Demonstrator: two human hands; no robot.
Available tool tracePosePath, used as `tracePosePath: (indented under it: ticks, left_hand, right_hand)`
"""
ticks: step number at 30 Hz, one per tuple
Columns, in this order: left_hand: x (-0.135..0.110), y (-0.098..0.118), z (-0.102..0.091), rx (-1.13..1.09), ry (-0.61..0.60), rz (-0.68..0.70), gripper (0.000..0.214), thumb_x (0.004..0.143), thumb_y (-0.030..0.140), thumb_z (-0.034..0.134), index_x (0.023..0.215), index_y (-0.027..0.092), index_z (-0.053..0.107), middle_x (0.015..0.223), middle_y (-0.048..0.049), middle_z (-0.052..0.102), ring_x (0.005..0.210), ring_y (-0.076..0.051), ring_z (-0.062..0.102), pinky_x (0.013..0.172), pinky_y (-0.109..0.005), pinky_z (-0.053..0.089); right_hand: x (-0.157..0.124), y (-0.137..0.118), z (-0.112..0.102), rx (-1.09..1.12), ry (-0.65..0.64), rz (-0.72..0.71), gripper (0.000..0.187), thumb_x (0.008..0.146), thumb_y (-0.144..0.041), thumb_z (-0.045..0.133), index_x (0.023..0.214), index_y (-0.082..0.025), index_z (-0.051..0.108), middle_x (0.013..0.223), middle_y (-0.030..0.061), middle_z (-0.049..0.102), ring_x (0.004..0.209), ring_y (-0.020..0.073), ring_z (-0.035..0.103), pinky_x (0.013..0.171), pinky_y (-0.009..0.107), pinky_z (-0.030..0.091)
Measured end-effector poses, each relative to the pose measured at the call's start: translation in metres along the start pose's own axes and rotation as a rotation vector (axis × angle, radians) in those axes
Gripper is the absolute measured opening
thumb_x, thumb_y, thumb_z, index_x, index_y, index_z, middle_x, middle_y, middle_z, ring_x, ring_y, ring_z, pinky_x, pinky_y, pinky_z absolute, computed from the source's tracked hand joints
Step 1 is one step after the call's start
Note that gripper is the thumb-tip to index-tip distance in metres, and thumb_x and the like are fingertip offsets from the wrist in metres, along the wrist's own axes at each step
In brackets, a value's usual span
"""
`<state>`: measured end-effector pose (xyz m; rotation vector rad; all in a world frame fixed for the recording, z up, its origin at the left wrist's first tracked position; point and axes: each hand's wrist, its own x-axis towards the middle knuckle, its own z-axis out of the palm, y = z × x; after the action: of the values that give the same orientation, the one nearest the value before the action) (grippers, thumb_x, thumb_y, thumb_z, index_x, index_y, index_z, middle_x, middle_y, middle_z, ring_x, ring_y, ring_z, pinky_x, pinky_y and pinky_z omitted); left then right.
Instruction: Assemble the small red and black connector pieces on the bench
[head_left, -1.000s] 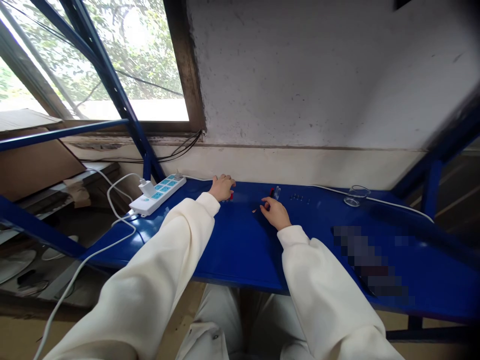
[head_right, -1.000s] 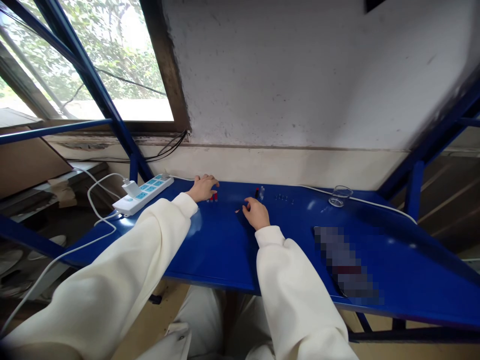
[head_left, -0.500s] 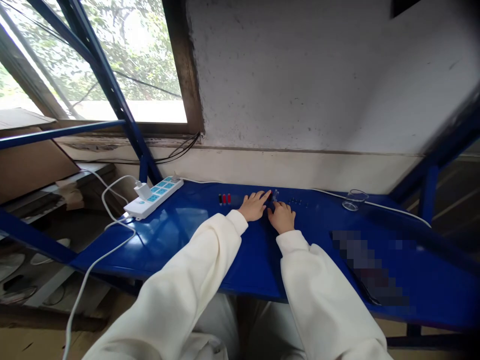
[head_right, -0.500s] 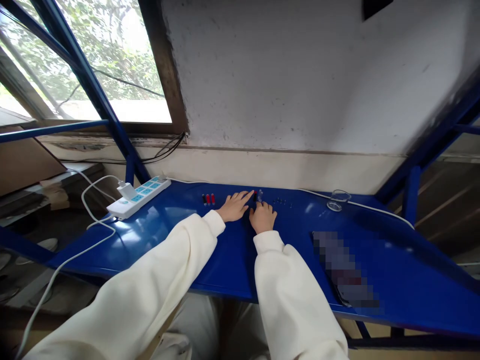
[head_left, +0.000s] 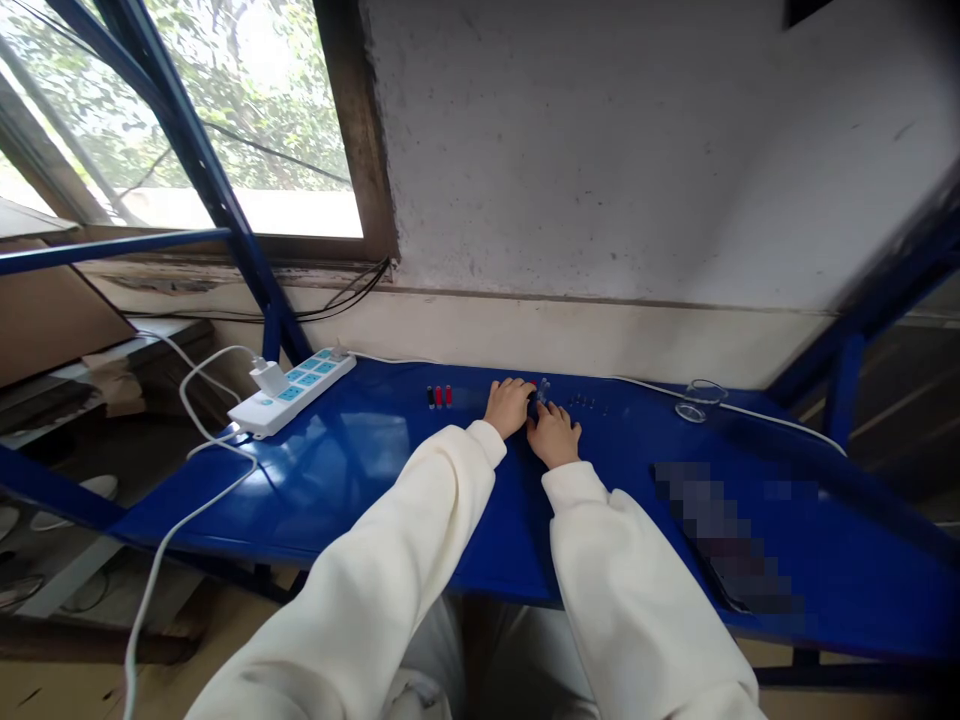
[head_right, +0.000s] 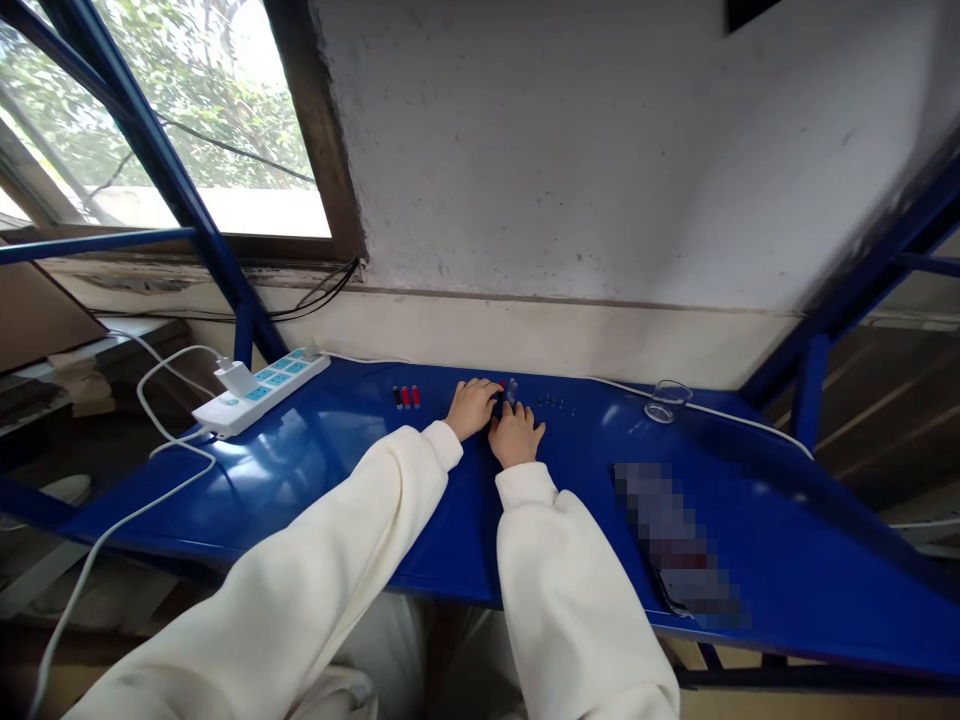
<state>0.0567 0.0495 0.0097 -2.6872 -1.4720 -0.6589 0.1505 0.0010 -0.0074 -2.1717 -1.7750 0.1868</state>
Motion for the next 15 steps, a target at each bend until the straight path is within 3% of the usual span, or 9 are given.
tracePosePath:
  ticks: [9,15]
  left_hand:
    - [-0.006,-0.001,-0.01,-0.05,0.029,-0.078,0.013,0.08,0.016,0.043,0.082,0.017,0.056,0.091,-0.0059,0.059,0.09,-0.019,0.05,0.079,-0.036,0.032]
    - [-0.031,-0.004,-0.031,-0.222,0.224,-0.105,0.008,0.078,0.018,0.047,0.079,0.018,0.055,0.084,-0.0033,0.06,0.082,-0.017,0.053,0.074,-0.032,0.038]
  right_hand:
    - [0.002,0.001,0.002,-0.03,-0.037,0.002,0.049,0.086,-0.035,0.03,0.131,-0.017,0.033,0.138,0.0124,0.03,0.127,0.027,0.02,0.097,0.055,0.016]
    - [0.005,0.001,0.007,-0.037,-0.057,0.008,0.051,0.087,-0.038,0.027,0.133,-0.017,0.031,0.139,0.0111,0.028,0.128,0.027,0.016,0.098,0.056,0.013]
